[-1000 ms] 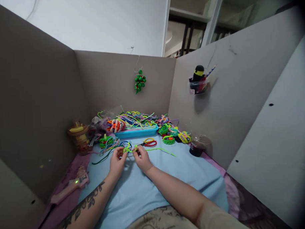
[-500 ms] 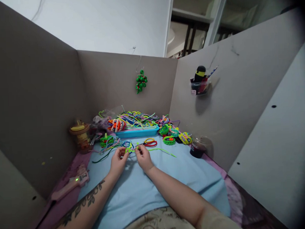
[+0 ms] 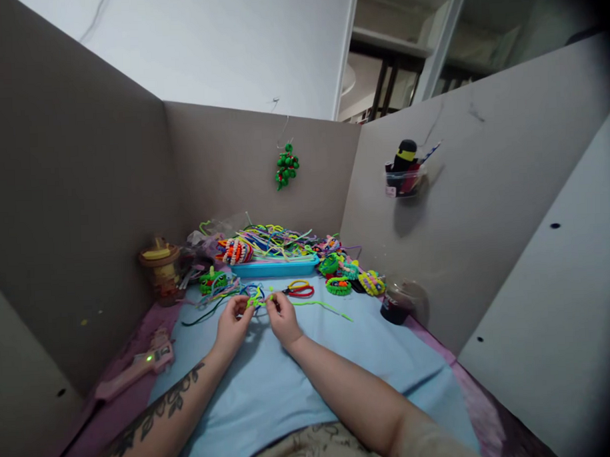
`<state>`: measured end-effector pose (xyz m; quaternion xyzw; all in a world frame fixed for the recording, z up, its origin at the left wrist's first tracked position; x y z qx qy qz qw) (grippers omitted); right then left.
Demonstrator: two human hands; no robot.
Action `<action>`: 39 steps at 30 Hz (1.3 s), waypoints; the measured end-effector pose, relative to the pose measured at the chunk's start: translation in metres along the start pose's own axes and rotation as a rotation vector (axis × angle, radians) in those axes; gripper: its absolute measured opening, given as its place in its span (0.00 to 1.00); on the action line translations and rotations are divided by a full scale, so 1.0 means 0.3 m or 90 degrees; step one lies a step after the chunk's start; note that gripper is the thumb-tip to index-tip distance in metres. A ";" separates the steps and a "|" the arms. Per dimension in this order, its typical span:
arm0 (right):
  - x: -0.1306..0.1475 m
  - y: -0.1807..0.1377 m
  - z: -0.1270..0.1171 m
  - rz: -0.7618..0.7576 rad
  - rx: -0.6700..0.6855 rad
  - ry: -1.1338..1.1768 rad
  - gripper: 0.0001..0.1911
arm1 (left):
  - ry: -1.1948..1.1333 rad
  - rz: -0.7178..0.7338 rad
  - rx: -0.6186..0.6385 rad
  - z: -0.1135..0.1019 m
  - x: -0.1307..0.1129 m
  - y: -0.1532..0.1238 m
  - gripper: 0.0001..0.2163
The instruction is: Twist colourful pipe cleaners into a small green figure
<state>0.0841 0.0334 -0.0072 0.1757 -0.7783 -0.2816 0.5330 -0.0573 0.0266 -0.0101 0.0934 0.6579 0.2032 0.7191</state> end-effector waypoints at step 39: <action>-0.027 -0.002 -0.034 0.057 -0.009 0.021 0.10 | 0.050 0.011 0.078 0.029 -0.002 -0.011 0.13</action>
Point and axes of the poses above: each hand's wrist, its own y-axis towards the middle knuckle, its own z-axis out of the palm, x = y × z, the point moved 4 cm from there along y, towards the middle knuckle, and after that the axes turned 10 degrees about -y, right-handed, at the moved point
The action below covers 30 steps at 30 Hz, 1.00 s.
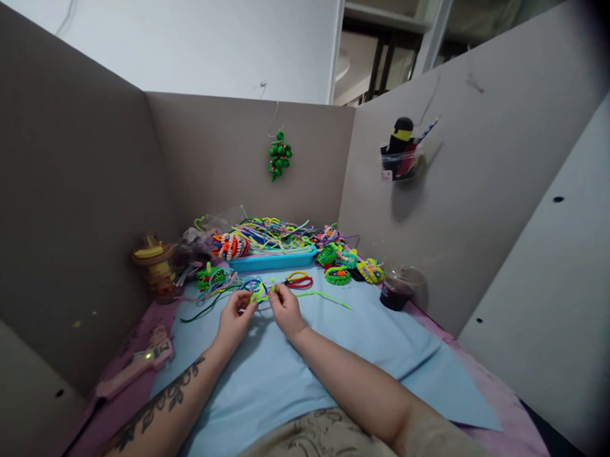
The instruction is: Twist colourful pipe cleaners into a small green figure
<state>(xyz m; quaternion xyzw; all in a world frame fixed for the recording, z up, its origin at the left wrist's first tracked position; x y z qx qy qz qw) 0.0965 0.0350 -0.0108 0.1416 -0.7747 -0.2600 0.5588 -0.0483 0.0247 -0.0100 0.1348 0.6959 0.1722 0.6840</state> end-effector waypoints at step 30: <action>0.015 -0.007 -0.009 0.026 0.035 0.052 0.11 | -0.029 -0.016 0.009 0.020 -0.004 0.006 0.12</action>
Point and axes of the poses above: each hand's wrist, its own y-axis towards the middle knuckle, its own z-axis out of the palm, x = y × z, the point moved 4 cm from there along y, towards the middle knuckle, and after that the axes turned 10 degrees about -y, right-handed, at the moved point
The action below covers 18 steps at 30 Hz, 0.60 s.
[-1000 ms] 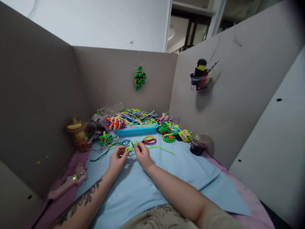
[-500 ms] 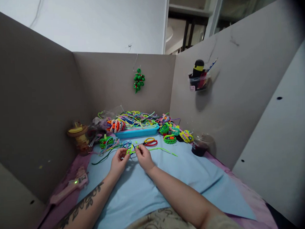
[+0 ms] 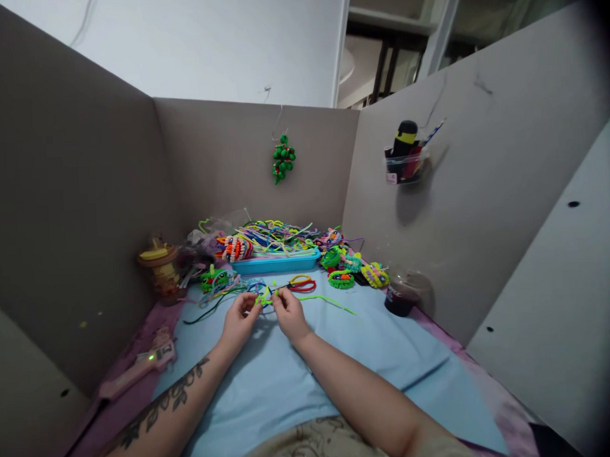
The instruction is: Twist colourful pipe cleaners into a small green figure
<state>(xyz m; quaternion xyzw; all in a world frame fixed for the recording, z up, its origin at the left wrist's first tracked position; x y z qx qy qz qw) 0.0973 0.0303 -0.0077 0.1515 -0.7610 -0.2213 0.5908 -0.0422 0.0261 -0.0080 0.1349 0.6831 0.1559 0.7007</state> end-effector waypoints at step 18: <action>-0.015 0.009 0.008 -0.029 0.023 -0.041 0.04 | -0.005 -0.001 0.009 0.000 -0.005 0.001 0.13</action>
Point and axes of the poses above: each hand's wrist, its own y-axis towards the middle knuckle, its own z-axis out of the palm, x = y × z, the point moved 4 cm from there along y, towards the middle knuckle, and after that the axes turned 10 degrees about -y, right-handed, at the moved point
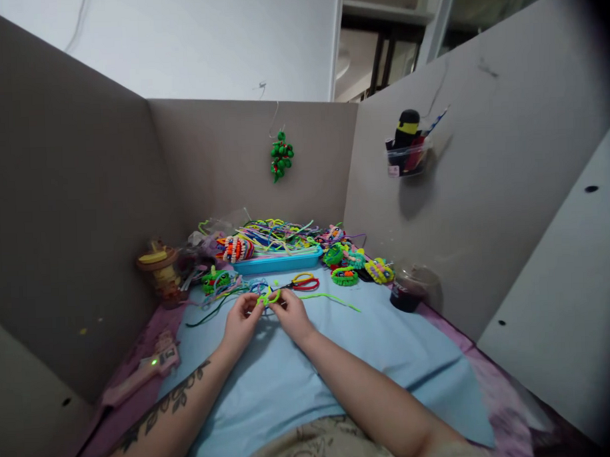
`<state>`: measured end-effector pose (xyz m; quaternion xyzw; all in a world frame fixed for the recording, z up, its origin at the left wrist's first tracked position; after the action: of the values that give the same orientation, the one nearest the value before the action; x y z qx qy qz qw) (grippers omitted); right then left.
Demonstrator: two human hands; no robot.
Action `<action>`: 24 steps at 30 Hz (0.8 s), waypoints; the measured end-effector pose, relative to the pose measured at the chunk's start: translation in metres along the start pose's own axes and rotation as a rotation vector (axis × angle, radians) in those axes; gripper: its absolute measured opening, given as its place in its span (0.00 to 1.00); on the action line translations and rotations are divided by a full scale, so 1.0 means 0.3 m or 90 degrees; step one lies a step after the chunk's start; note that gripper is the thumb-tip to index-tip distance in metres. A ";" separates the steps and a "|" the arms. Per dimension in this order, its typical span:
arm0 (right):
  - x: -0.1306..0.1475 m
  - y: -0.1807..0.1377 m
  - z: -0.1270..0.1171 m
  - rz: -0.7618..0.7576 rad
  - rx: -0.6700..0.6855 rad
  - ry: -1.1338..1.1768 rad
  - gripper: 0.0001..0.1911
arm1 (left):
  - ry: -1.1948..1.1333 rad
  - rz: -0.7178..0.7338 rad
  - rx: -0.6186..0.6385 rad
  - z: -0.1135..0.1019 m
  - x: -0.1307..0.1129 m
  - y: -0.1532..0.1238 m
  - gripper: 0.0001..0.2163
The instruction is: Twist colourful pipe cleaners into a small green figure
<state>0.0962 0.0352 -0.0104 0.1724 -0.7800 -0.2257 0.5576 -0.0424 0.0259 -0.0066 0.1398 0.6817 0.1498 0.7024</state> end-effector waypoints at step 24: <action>-0.012 0.024 -0.025 0.040 0.004 0.043 0.02 | 0.035 0.002 0.081 0.021 -0.042 -0.012 0.11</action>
<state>0.1042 0.0419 -0.0073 0.1571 -0.7663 -0.1996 0.5901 -0.0363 0.0177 0.0037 0.1812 0.7084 0.1110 0.6730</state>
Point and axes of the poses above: each hand's wrist, its own y-axis towards the middle knuckle, its own z-axis out of the palm, x = y × z, the point moved 4 cm from there along y, towards the middle knuckle, and after that the axes turned 10 degrees about -y, right-handed, at the moved point
